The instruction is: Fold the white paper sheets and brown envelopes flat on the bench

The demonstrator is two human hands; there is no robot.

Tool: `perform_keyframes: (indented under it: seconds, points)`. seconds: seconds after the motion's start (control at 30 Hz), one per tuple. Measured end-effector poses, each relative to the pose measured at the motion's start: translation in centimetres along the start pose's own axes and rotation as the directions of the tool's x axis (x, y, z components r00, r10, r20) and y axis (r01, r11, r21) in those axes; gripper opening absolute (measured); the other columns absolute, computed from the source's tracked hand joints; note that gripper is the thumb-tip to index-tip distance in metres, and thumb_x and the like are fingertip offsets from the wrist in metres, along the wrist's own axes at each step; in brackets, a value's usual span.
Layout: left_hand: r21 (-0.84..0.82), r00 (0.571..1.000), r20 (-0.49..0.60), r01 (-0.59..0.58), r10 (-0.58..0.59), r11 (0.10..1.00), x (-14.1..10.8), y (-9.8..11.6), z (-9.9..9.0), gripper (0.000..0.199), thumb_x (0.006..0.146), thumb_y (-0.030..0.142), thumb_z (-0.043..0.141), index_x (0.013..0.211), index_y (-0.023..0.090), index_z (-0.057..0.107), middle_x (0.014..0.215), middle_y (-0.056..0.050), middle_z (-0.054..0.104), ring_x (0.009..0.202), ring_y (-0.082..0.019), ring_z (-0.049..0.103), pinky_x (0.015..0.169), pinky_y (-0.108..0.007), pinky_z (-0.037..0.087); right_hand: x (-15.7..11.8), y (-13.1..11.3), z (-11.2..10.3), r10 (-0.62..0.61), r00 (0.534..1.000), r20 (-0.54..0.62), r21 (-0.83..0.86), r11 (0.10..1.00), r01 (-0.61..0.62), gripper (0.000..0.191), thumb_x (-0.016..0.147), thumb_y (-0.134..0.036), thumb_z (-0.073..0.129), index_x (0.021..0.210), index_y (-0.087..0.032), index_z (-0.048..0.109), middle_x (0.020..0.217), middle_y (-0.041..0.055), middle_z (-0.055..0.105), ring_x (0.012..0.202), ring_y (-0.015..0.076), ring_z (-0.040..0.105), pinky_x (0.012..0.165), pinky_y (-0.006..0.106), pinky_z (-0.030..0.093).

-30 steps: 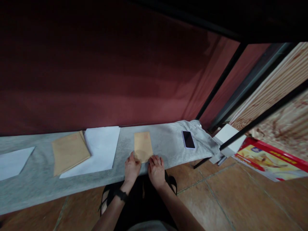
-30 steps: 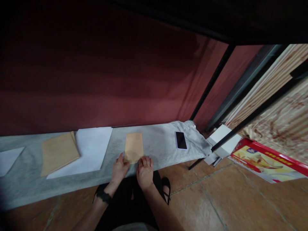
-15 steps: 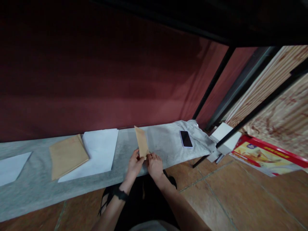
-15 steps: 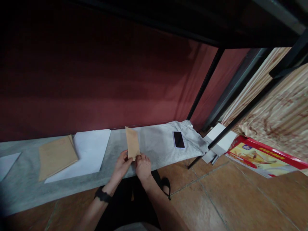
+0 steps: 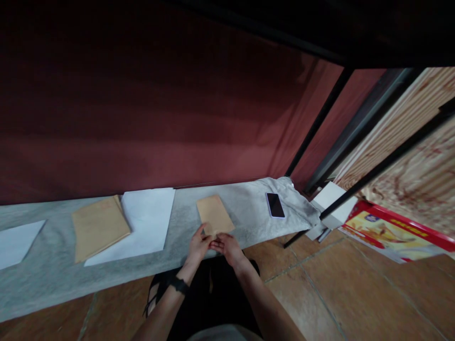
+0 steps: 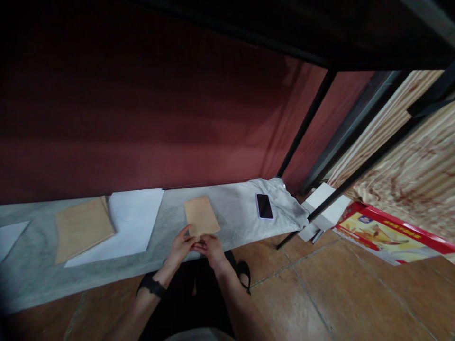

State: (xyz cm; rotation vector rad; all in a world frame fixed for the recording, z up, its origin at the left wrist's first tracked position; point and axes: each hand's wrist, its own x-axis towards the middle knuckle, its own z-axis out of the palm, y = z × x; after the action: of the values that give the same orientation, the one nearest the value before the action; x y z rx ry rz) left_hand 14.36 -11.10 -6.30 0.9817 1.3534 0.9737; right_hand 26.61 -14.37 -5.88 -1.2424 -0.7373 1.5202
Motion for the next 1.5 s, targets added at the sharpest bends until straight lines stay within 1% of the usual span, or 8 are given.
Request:
perform_keyframes:
  seconds: [0.13,0.23,0.33,0.4,0.57,0.7,1.0,1.5]
  points:
    - [0.235,1.000,0.002,0.002,-0.002,0.972,1.0,0.3,-1.2,0.068,0.080,0.017,0.063,0.146,0.016,0.046,0.060,0.008,0.059,0.046,-0.011,0.056,0.047,-0.021,0.045,-0.6,-0.2,-1.4,0.010,0.999,0.042,-0.228,0.974,-0.001,0.045,0.098,-0.047,0.039,0.093,-0.013,0.068,0.083,0.0138,0.075,0.071,0.0228,0.072,0.069,0.038,0.060]
    - [0.446,0.997,0.048,-0.081,0.067,0.891,1.2,0.4,-2.3,0.061,0.081,0.013,0.056,0.143,0.016,0.051,0.063,0.005,0.063,0.054,-0.014,0.061,0.056,-0.024,0.050,-0.9,-0.6,-2.3,-0.200,0.980,0.001,-0.474,0.862,0.176,0.044,0.101,-0.044,0.037,0.106,-0.015,0.071,0.107,0.0160,0.075,0.096,0.0263,0.072,0.088,0.044,0.057]
    - [0.760,0.973,0.076,-0.198,0.217,0.619,0.5,0.5,-2.8,0.052,0.086,0.015,0.052,0.137,0.016,0.057,0.082,-0.004,0.074,0.074,-0.019,0.069,0.072,-0.030,0.055,-1.0,-0.3,-2.9,-0.497,0.841,0.211,-0.783,0.429,0.450,0.042,0.103,-0.039,0.042,0.137,-0.022,0.061,0.145,0.0111,0.058,0.138,0.0266,0.050,0.118,0.049,0.033]
    - [0.894,0.940,0.108,-0.234,0.324,0.381,0.0,0.6,-2.4,0.044,0.091,0.016,0.044,0.132,0.013,0.061,0.098,-0.013,0.076,0.088,-0.024,0.071,0.084,-0.037,0.055,-0.9,0.6,-3.2,-0.529,0.764,0.369,-0.858,0.121,0.499,0.049,0.104,-0.041,0.045,0.149,-0.023,0.048,0.156,0.0097,0.046,0.146,0.0262,0.040,0.123,0.050,0.025]
    - [0.895,0.843,0.296,-0.409,0.450,0.178,1.4,0.1,0.8,0.049,0.098,0.024,0.035,0.140,0.012,0.055,0.150,-0.017,0.052,0.142,-0.029,0.044,0.117,-0.046,0.034,0.2,3.2,-3.9,-0.532,0.714,0.455,-0.885,-0.185,0.427,0.055,0.103,-0.041,0.049,0.150,-0.014,0.046,0.155,0.0135,0.047,0.144,0.0269,0.042,0.123,0.047,0.026]
    - [0.858,0.804,0.441,-0.508,0.399,0.076,5.7,-0.5,2.4,0.056,0.100,0.032,0.032,0.151,0.012,0.043,0.161,-0.014,0.039,0.151,-0.025,0.030,0.123,-0.045,0.025,0.6,3.9,-4.0,-0.553,0.693,0.463,-0.883,-0.221,0.413,0.055,0.101,-0.039,0.052,0.147,-0.009,0.049,0.149,0.0158,0.053,0.143,0.0283,0.044,0.123,0.047,0.025]
    - [0.860,0.809,0.415,-0.498,0.417,0.110,12.2,1.9,3.0,0.060,0.099,0.032,0.027,0.154,0.012,0.037,0.162,-0.014,0.037,0.153,-0.026,0.026,0.125,-0.049,0.016,-0.8,2.5,-3.3,-0.552,0.714,0.430,-0.875,-0.063,0.479,0.062,0.101,-0.032,0.051,0.157,-0.015,0.033,0.156,0.0144,0.043,0.147,0.0281,0.037,0.123,0.051,0.028]
    - [0.685,0.638,0.657,-0.728,0.402,0.036,6.8,-0.8,-0.7,0.056,0.102,0.033,0.031,0.156,0.018,0.034,0.161,-0.011,0.039,0.151,-0.021,0.032,0.125,-0.044,0.020,-0.4,2.6,-3.7,-0.486,0.770,0.413,-0.881,0.001,0.474,0.054,0.099,-0.024,0.049,0.152,-0.012,0.042,0.155,0.0152,0.046,0.148,0.0270,0.037,0.123,0.051,0.026]
